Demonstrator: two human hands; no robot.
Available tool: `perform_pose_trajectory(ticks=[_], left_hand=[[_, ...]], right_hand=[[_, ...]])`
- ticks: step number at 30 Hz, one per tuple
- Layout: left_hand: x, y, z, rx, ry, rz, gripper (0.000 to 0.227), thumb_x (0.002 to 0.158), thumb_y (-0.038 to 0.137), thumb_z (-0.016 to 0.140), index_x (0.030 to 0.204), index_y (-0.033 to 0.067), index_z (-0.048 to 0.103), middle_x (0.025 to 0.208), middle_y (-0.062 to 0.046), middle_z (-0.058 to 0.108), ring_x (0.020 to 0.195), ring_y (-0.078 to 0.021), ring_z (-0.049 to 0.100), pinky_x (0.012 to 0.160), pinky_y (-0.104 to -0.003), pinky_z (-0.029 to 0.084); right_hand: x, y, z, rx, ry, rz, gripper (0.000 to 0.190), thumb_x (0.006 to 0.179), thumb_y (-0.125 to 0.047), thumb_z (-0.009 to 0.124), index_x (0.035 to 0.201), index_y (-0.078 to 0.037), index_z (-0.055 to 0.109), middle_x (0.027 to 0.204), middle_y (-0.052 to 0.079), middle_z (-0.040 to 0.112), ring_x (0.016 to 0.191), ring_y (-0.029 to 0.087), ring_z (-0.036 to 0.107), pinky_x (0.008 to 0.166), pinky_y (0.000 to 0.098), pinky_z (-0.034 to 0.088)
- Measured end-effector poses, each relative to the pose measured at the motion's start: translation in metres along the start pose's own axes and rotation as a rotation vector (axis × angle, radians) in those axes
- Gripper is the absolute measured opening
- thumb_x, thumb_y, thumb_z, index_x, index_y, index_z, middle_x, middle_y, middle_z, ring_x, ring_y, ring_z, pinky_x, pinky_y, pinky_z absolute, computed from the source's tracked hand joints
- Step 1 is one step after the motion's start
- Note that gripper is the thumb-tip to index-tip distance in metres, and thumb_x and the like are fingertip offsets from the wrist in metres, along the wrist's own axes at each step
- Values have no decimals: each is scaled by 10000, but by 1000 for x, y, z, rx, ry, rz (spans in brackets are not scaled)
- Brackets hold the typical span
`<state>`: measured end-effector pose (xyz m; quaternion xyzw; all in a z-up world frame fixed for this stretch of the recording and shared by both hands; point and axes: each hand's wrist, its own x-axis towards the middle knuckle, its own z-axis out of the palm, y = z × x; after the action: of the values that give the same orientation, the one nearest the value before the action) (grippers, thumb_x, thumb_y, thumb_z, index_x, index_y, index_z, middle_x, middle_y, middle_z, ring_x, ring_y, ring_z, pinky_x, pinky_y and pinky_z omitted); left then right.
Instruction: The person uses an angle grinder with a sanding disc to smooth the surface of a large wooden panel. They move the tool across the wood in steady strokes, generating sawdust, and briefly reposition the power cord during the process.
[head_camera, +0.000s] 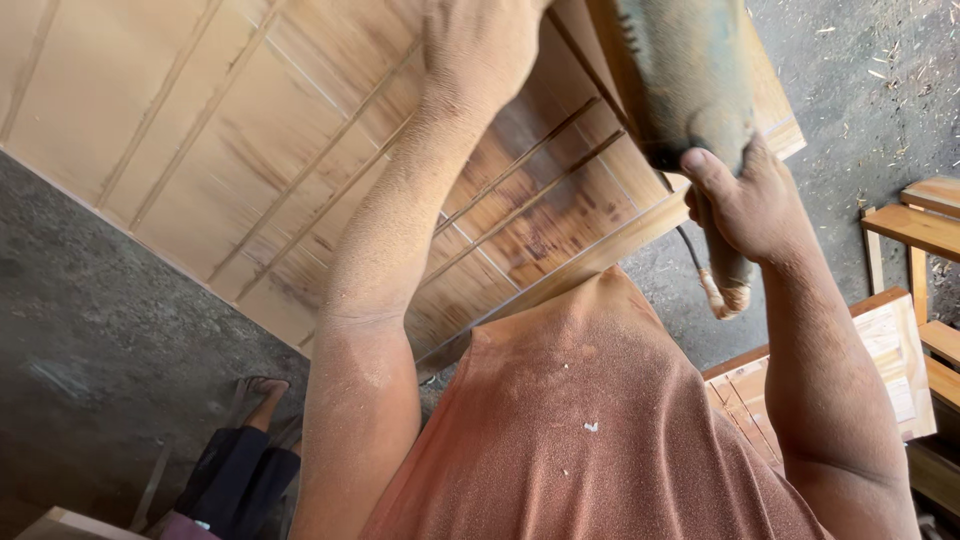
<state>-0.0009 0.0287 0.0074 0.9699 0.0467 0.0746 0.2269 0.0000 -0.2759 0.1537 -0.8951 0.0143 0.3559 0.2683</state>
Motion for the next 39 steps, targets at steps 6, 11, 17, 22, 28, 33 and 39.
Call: perform_pose_trajectory(ticks=[6,11,17,22,28,33,39], left_hand=[[-21,56,-7,31,43,-8,433,996,486,629,1182,97,591,899,-171,718,680,-293,734,521,-394,559],[-37,87,-10,-7,-101,-20,556,985,469,630,1327,45,521,857,-158,689,684,-299,735,586,-468,565],[-53,107,-1,-91,-206,27,557,1005,450,616,1314,-1,513,844,-166,678,668,-286,737,560,-442,572],[-64,138,-1,-151,-306,75,481,1005,417,616,1213,-10,536,824,-162,674,679,-285,739,585,-447,580],[-84,185,11,-204,-394,152,445,1025,429,609,1161,14,522,872,-171,678,703,-304,743,615,-448,586],[-102,220,21,-179,-445,234,490,980,443,621,1157,-2,515,873,-164,682,723,-310,746,637,-451,587],[-116,210,11,-122,-306,248,583,938,461,662,1267,-4,538,874,-143,675,740,-293,710,663,-439,561]], right_hand=[[-35,42,-11,28,8,44,604,1010,-423,655,1402,11,504,826,115,683,729,177,686,668,343,558],[-54,73,-12,92,35,60,574,984,-384,658,1370,5,487,823,118,681,727,167,682,674,341,558],[-77,105,-11,43,60,128,581,971,-397,674,1351,14,521,845,127,694,763,202,703,707,366,565],[-100,139,-11,122,83,226,659,928,-406,704,1431,-26,514,903,113,709,797,198,710,748,378,568],[-143,209,-5,77,121,248,656,918,-433,705,1402,-19,548,915,117,734,860,211,729,817,374,553],[-179,254,13,234,151,306,732,879,-481,708,1388,12,525,907,140,710,825,229,702,758,387,560],[-187,248,37,236,158,235,793,884,-487,707,1454,23,497,1010,156,711,899,224,697,810,388,560]])
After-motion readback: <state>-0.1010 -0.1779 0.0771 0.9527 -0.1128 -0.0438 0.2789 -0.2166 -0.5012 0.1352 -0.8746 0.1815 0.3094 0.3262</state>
